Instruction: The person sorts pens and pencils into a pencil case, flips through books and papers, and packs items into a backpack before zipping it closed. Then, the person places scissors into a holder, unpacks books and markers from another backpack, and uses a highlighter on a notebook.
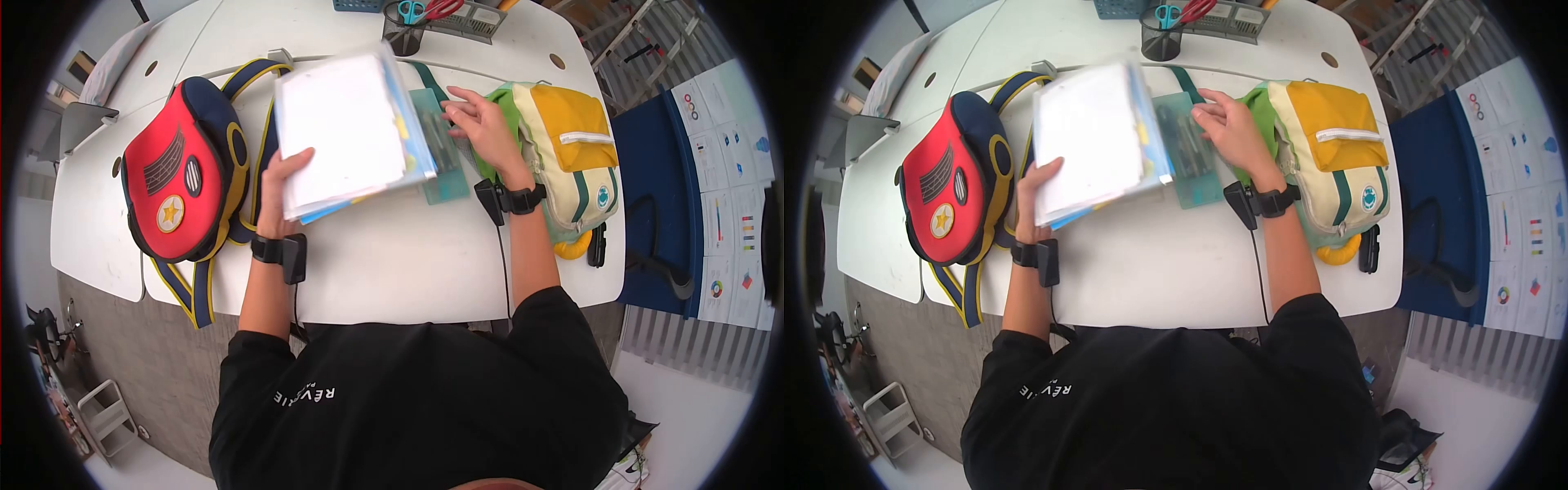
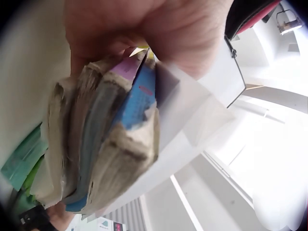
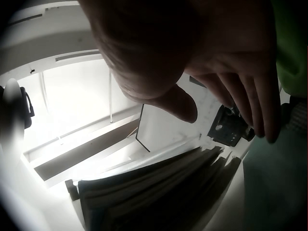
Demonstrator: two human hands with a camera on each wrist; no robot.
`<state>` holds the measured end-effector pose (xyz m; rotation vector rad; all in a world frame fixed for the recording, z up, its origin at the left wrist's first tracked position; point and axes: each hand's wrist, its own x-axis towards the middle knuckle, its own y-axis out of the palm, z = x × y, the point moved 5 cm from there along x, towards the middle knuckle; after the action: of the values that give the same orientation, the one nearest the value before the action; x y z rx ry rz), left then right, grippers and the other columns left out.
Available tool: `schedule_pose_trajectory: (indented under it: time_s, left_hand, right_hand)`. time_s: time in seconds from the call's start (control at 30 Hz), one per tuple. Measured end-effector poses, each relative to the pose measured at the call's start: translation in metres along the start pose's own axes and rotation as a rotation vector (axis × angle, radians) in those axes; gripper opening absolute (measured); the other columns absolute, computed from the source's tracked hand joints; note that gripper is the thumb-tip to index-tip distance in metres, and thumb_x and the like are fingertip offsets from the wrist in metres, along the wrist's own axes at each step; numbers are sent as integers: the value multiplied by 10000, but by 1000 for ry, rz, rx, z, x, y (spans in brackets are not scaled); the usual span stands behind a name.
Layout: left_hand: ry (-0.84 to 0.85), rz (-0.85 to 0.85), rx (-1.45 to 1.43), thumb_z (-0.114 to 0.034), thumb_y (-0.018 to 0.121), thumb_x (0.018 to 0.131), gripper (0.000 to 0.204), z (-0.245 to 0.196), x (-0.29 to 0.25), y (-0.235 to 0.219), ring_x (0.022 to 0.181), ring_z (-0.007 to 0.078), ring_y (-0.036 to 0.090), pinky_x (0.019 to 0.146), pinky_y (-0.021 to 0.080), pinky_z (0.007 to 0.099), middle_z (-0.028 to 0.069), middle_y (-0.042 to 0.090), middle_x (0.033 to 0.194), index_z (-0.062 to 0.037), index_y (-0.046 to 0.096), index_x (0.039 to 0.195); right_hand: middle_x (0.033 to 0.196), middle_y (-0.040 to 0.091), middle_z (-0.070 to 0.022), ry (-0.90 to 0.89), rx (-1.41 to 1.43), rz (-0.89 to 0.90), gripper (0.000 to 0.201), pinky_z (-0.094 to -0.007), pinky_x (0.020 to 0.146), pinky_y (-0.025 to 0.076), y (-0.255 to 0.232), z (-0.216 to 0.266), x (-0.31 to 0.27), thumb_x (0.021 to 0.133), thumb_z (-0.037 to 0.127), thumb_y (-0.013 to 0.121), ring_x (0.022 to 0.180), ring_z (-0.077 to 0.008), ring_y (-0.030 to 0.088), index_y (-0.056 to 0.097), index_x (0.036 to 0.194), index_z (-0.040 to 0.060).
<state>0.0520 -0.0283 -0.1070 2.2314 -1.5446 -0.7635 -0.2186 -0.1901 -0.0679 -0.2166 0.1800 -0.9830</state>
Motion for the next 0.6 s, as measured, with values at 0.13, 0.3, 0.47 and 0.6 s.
schedule_pose_trajectory:
  time_s: [0.13,0.3,0.47,0.6]
  left_hand:
    - [83,-57,-87,-175,677,823,562,-13,3,-23,992,281,660,905,531,356,209,639,1133,107,499,1276]
    - [130,-23,-103,-139,657,837,575,-18,4,-32,1046,295,648,948,518,382,221,624,1165,115,461,1315]
    - [170,-30,-33,-126,664,834,606,-23,0,-23,1024,291,661,938,526,377,229,618,1172,120,432,1336]
    - [81,-13,83,-86,684,827,597,-13,7,-23,1017,276,666,910,539,357,222,618,1193,121,434,1328]
  right_hand:
    - [1215,649,-234,-67,-338,-103,600,-330,758,552,-7,-19,4,933,265,659,956,-229,671,463,1408,-45]
    - [1154,604,-303,-117,-782,-75,720,-431,859,532,26,1,-12,821,328,758,1060,-415,607,482,1359,-63]
    - [1224,514,-327,-138,-1064,-57,816,-435,913,513,57,8,-26,748,334,800,1183,-431,509,449,1356,-80]
    - [1218,519,-289,-141,-960,-7,826,-423,951,496,42,0,-17,700,279,775,1171,-407,515,447,1379,-57]
